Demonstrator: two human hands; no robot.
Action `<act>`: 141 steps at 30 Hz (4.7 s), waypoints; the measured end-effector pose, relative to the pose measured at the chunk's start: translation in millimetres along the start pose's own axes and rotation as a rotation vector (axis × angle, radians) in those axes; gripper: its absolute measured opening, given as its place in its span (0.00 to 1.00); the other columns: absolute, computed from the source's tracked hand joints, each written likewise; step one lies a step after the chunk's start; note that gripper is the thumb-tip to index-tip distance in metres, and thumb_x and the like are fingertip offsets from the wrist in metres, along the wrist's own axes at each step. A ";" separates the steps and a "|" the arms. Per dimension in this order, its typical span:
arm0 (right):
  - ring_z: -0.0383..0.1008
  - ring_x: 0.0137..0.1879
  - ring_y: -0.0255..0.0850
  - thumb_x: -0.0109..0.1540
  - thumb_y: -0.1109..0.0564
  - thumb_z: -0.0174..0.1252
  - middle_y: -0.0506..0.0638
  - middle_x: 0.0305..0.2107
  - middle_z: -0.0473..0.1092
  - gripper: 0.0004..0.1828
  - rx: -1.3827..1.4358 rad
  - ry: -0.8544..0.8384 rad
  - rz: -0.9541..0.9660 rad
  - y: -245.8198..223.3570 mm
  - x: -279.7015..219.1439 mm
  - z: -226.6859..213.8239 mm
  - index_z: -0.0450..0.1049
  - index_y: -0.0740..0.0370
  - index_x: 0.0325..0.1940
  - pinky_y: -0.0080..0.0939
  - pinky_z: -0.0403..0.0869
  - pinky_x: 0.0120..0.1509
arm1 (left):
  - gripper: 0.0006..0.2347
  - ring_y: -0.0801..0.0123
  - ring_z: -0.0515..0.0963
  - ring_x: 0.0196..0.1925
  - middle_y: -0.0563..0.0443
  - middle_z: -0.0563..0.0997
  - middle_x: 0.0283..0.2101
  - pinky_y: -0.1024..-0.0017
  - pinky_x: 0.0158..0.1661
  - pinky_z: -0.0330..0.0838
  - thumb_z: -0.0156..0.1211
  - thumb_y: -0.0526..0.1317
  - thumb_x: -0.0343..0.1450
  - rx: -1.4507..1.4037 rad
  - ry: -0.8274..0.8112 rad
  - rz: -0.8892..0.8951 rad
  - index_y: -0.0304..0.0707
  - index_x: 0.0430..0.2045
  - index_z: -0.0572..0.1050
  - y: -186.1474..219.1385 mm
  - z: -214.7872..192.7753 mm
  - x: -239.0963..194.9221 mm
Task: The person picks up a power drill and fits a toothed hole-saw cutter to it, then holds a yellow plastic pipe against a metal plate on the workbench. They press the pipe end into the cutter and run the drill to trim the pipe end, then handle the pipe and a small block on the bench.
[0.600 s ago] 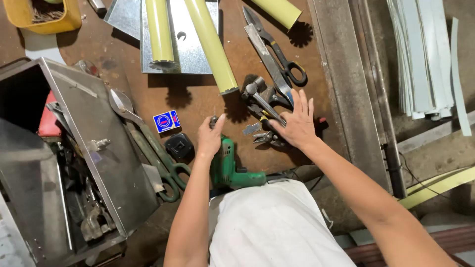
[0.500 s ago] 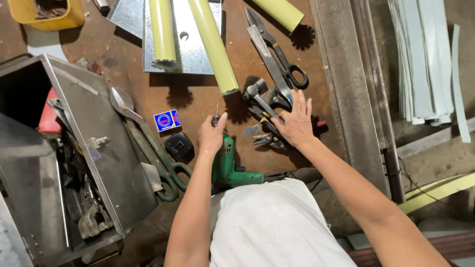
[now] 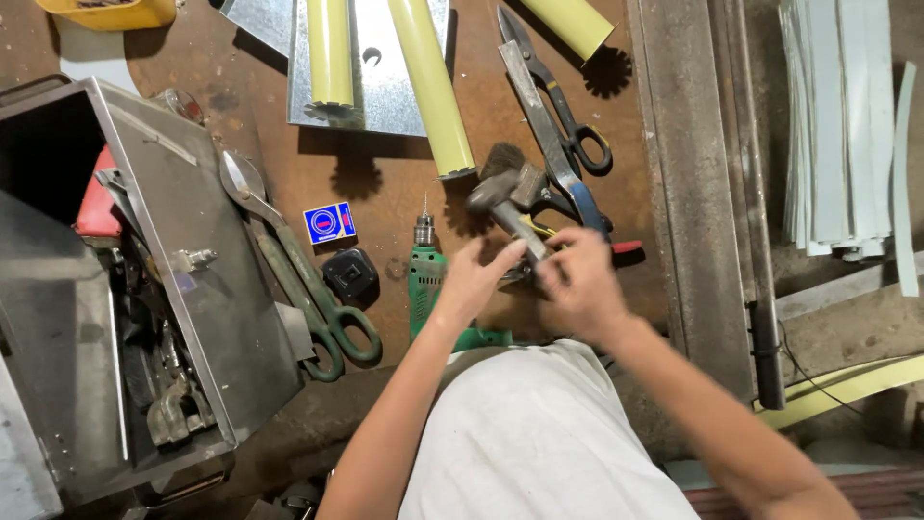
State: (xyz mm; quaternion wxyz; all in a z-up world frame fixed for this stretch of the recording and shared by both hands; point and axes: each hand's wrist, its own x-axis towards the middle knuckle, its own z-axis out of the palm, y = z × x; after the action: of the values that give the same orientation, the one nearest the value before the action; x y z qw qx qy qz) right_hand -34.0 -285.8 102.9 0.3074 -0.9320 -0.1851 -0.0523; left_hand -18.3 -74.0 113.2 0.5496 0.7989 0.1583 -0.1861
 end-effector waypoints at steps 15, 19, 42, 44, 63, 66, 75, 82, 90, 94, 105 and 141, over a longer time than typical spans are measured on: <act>0.72 0.59 0.59 0.67 0.41 0.57 0.61 0.50 0.71 0.27 -0.015 -0.318 0.569 -10.7 8.0 15.5 0.73 0.65 0.57 0.54 0.70 0.63 | 0.12 0.74 0.69 0.19 0.57 0.67 0.20 0.71 0.20 0.69 0.63 0.42 0.74 -1.095 0.049 -0.114 0.35 0.43 0.71 -57.0 -16.9 -15.1; 0.71 0.55 0.54 0.66 0.47 0.55 0.63 0.48 0.69 0.25 0.250 -0.152 0.313 -96.9 -4.2 13.7 0.69 0.67 0.60 0.50 0.68 0.61 | 0.16 0.73 0.83 0.32 0.56 0.79 0.30 0.67 0.34 0.84 0.63 0.43 0.70 -1.121 0.042 -0.072 0.36 0.49 0.72 -9.2 -48.2 -37.3; 0.63 0.70 0.48 0.42 0.29 0.75 0.49 0.61 0.66 0.54 -0.900 -0.645 0.196 -2.6 -18.7 6.7 0.69 0.46 0.68 0.56 0.65 0.73 | 0.20 0.42 0.81 0.43 0.32 0.81 0.42 0.52 0.45 0.75 0.68 0.39 0.62 0.287 0.846 0.093 0.27 0.45 0.74 -228.8 -365.8 -43.4; 0.66 0.66 0.52 0.42 0.31 0.75 0.54 0.59 0.68 0.53 -0.773 -0.605 0.238 10.4 -20.7 5.1 0.71 0.50 0.67 0.55 0.68 0.67 | 0.18 0.43 0.81 0.45 0.34 0.82 0.42 0.53 0.47 0.75 0.68 0.42 0.64 0.306 0.799 -0.022 0.30 0.44 0.77 -215.4 -359.8 -59.2; 0.76 0.41 0.38 0.62 0.56 0.59 0.53 0.37 0.76 0.19 1.172 -0.701 0.531 -188.9 35.2 16.8 0.73 0.68 0.55 0.37 0.75 0.46 | 0.28 0.69 0.87 0.46 0.49 0.86 0.44 0.69 0.47 0.83 0.74 0.52 0.64 -0.211 0.213 0.474 0.30 0.52 0.76 -23.8 -191.8 -132.9; 0.78 0.41 0.40 0.59 0.57 0.61 0.52 0.37 0.77 0.20 1.164 -0.786 0.595 -202.0 40.8 15.2 0.71 0.64 0.54 0.40 0.77 0.46 | 0.24 0.67 0.84 0.51 0.44 0.83 0.50 0.67 0.53 0.80 0.73 0.42 0.69 -0.400 0.072 0.563 0.30 0.56 0.73 -44.5 -190.4 -126.4; 0.77 0.58 0.50 0.63 0.41 0.62 0.57 0.51 0.77 0.24 0.006 -0.267 0.264 -68.9 98.9 11.3 0.80 0.59 0.54 0.49 0.73 0.64 | 0.18 0.61 0.82 0.34 0.42 0.80 0.39 0.63 0.34 0.82 0.53 0.30 0.76 -1.174 0.101 0.209 0.34 0.63 0.69 -41.8 -209.0 -143.3; 0.62 0.63 0.67 0.52 0.35 0.71 0.70 0.60 0.61 0.53 -0.467 -0.298 0.636 135.2 117.2 54.3 0.58 0.59 0.74 0.63 0.66 0.62 | 0.16 0.68 0.81 0.31 0.42 0.80 0.37 0.72 0.29 0.78 0.55 0.36 0.78 -1.164 0.170 0.097 0.27 0.60 0.69 -73.9 -251.3 -129.8; 0.70 0.59 0.70 0.51 0.40 0.70 0.74 0.55 0.67 0.44 -0.528 -0.381 0.500 150.9 127.5 57.5 0.69 0.68 0.64 0.63 0.72 0.61 | 0.30 0.74 0.81 0.48 0.49 0.82 0.51 0.77 0.50 0.76 0.71 0.29 0.66 -0.377 0.605 0.175 0.19 0.63 0.64 -114.4 -303.1 -104.0; 0.71 0.58 0.69 0.51 0.36 0.70 0.75 0.54 0.68 0.45 -0.449 -0.364 0.518 150.2 140.0 50.2 0.72 0.70 0.62 0.60 0.72 0.61 | 0.31 0.74 0.80 0.41 0.49 0.82 0.44 0.77 0.42 0.76 0.72 0.29 0.64 -0.425 0.633 0.094 0.20 0.62 0.66 -99.1 -290.8 -99.0; 0.78 0.53 0.63 0.53 0.39 0.68 0.70 0.46 0.77 0.31 -0.521 -0.415 0.650 125.5 150.8 63.3 0.82 0.69 0.47 0.59 0.77 0.56 | 0.31 0.76 0.83 0.36 0.52 0.83 0.39 0.78 0.37 0.80 0.68 0.28 0.62 -0.749 0.321 0.117 0.24 0.62 0.64 -32.1 -202.3 -75.8; 0.63 0.16 0.32 0.70 0.43 0.48 0.45 0.13 0.67 0.22 0.901 -0.823 0.356 -415.8 117.4 158.3 0.70 0.63 0.32 0.35 0.63 0.21 | 0.12 0.69 0.80 0.23 0.48 0.83 0.23 0.70 0.26 0.73 0.63 0.41 0.67 -0.712 0.534 0.079 0.25 0.22 0.82 -141.4 -402.2 -93.8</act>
State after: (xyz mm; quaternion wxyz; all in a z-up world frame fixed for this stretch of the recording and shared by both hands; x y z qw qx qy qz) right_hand -84.7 153.5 230.4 0.5771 -0.6714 -0.1341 0.4451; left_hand -116.0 347.3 172.9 0.7369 0.5853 0.3184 0.1141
